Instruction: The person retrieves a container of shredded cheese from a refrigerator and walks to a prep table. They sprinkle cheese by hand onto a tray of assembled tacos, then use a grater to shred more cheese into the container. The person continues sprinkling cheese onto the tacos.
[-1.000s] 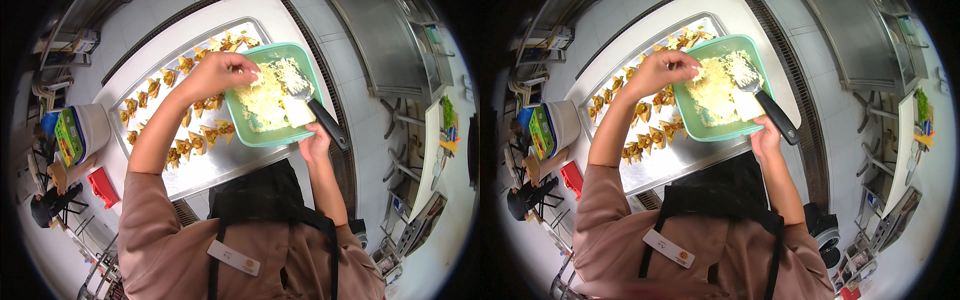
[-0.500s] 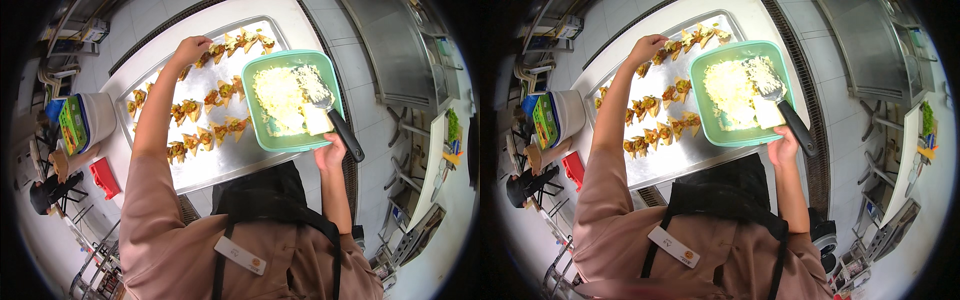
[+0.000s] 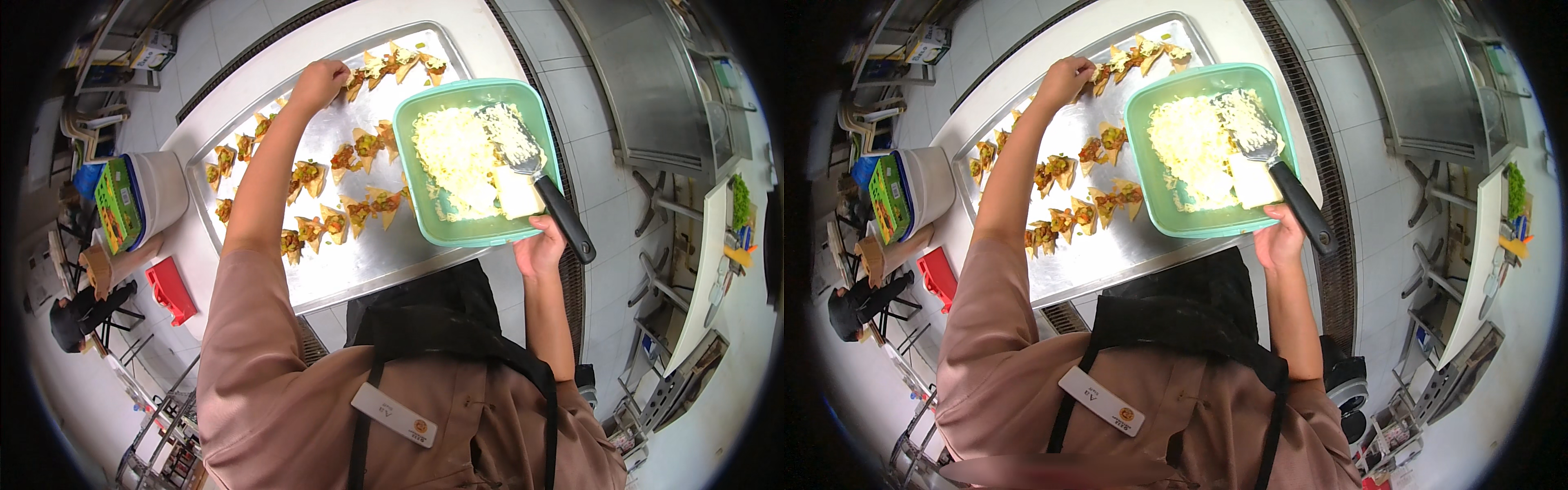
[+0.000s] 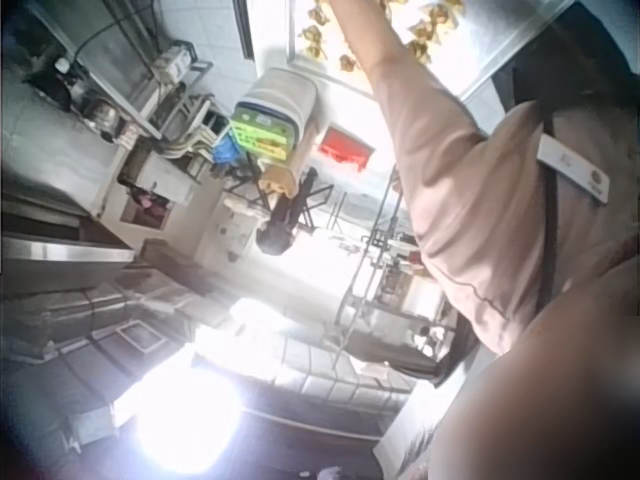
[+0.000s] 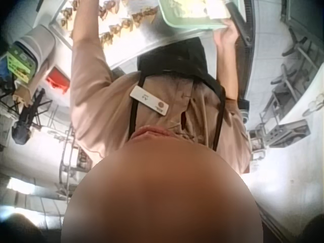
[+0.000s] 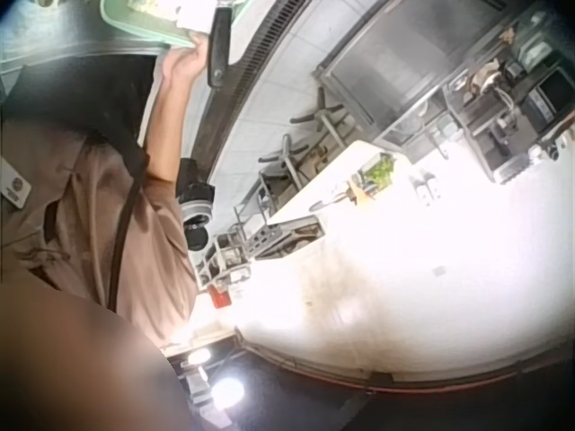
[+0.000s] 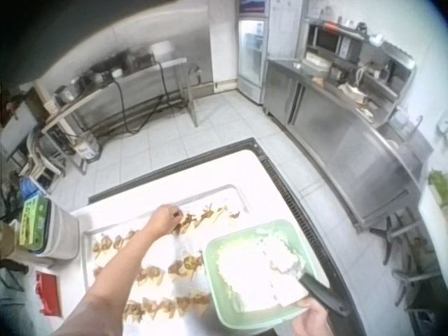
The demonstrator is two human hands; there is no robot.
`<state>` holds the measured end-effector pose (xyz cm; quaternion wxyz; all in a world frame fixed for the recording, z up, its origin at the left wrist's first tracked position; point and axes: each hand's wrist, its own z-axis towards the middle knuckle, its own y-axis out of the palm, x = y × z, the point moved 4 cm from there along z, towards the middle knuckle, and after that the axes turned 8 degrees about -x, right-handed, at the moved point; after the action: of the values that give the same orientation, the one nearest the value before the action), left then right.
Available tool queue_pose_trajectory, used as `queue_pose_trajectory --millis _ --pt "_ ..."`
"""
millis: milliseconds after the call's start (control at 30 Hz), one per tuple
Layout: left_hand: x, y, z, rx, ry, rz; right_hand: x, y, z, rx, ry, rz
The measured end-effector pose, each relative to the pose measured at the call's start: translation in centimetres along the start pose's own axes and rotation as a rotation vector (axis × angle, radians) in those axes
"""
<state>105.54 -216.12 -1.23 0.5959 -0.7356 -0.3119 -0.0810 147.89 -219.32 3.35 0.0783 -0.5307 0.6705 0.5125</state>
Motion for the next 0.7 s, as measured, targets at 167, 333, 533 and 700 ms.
queue_pose_trajectory --millis 167,333,533,700 --pt "0.9 -1.4 -1.5 0.091 0.139 0.071 0.0 -0.2 0.2 0.003 -0.027 -0.010" --pt "1.5 -2.7 -2.1 0.141 0.048 -0.003 0.0 0.2 0.6 -0.001 -0.015 0.030" --pt "4.7 -2.9 -3.5 -0.013 -0.146 -0.519 0.0 0.8 0.8 -0.059 0.006 0.030" --pt "12.9 -1.8 -7.7 -0.199 0.243 -0.414 0.3 0.5 1.0 -0.040 -0.003 0.040"
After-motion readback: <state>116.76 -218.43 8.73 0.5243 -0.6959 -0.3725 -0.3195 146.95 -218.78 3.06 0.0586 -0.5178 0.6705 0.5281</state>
